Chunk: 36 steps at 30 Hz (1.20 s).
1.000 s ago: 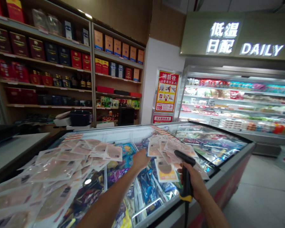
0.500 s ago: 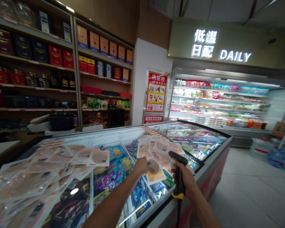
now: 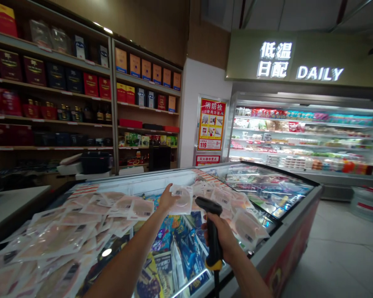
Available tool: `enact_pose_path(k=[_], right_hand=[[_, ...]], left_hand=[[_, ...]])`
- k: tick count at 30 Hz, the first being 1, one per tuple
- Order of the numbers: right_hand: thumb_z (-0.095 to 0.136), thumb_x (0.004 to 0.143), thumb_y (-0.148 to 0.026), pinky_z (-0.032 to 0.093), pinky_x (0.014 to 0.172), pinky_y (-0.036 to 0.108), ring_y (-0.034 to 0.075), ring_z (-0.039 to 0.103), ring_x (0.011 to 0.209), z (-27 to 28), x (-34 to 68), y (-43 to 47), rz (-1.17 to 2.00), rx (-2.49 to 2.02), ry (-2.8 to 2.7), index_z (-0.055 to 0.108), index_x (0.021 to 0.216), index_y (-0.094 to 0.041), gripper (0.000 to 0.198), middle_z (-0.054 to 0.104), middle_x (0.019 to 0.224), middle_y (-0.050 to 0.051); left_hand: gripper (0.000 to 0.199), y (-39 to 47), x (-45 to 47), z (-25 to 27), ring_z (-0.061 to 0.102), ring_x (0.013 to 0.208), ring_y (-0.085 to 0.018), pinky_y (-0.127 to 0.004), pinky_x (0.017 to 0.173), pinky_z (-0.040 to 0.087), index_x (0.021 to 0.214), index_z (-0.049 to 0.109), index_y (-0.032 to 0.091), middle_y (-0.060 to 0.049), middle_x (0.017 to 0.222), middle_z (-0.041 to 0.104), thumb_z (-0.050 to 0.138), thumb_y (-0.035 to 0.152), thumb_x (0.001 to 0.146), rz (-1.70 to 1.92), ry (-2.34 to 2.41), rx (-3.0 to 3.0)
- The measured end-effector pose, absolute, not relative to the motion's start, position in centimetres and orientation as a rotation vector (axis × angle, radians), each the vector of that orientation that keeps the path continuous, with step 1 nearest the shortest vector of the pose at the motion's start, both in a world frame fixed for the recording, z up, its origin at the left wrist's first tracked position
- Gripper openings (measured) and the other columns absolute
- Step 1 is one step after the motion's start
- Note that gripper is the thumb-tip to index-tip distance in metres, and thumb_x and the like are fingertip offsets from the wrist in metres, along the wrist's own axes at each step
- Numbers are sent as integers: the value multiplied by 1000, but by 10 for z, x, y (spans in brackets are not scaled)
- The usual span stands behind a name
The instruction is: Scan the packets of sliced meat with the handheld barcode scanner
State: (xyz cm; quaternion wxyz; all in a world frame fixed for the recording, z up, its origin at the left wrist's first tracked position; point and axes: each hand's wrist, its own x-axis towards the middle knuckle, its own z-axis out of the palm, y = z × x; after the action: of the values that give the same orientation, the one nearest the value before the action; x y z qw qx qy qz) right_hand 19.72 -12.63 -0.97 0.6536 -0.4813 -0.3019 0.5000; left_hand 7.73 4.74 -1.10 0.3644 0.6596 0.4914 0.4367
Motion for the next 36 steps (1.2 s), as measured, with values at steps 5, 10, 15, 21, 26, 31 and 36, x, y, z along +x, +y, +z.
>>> enact_pose_path(k=[5,10,15,21,26,31,36], right_hand=[[52,63,-41,35,29,21,8,44,32,2,165,-112,1172,-1074,-795,47,70,-14,29,56,51,-1],[52,62,-43,35,29,21,8,44,31,5,153,-106,1199,-1093,-831,49,68,-13,30,56,51,1],[51,63,-42,35,29,20,8,44,31,5,148,-107,1203,-1107,-836,49,69,-13,30,56,51,1],[52,63,-42,35,29,21,8,45,32,2,158,-106,1130,-1120,-815,47,70,-14,29,55,51,-1],[52,63,-41,34,29,20,8,44,32,2,177,-111,1084,-1123,-780,46,70,-15,27,53,50,-2],[53,63,-39,36,30,20,8,45,34,3,192,-118,1035,-1164,-720,47,71,-15,26,53,50,-1],[53,64,-38,35,29,20,8,45,33,-1,201,-122,1030,-1150,-678,46,70,-16,24,52,50,-2]], left_hand=[[60,59,63,-16,58,69,-13,-19,55,42,117,34,16,-4,84,62,55,15,61,1143,1371,1720],[54,61,54,-17,59,76,-15,-21,61,43,114,37,19,-2,87,63,53,16,62,1127,1435,1735],[54,64,50,-16,58,80,-14,-19,63,42,114,37,17,-3,88,63,54,18,62,1115,1503,1784],[52,61,37,-13,58,79,-16,-21,62,41,112,40,15,-5,88,63,52,19,62,1114,1618,1815],[43,58,15,-6,57,83,-18,-23,64,41,104,46,15,-7,91,63,51,18,61,1042,1713,1912],[45,59,-6,-6,55,90,-23,-27,67,40,102,45,13,-13,96,60,48,12,58,781,1886,2137],[33,50,-25,-6,55,86,-27,-34,64,39,94,48,17,-10,88,63,46,18,61,571,2054,2220]])
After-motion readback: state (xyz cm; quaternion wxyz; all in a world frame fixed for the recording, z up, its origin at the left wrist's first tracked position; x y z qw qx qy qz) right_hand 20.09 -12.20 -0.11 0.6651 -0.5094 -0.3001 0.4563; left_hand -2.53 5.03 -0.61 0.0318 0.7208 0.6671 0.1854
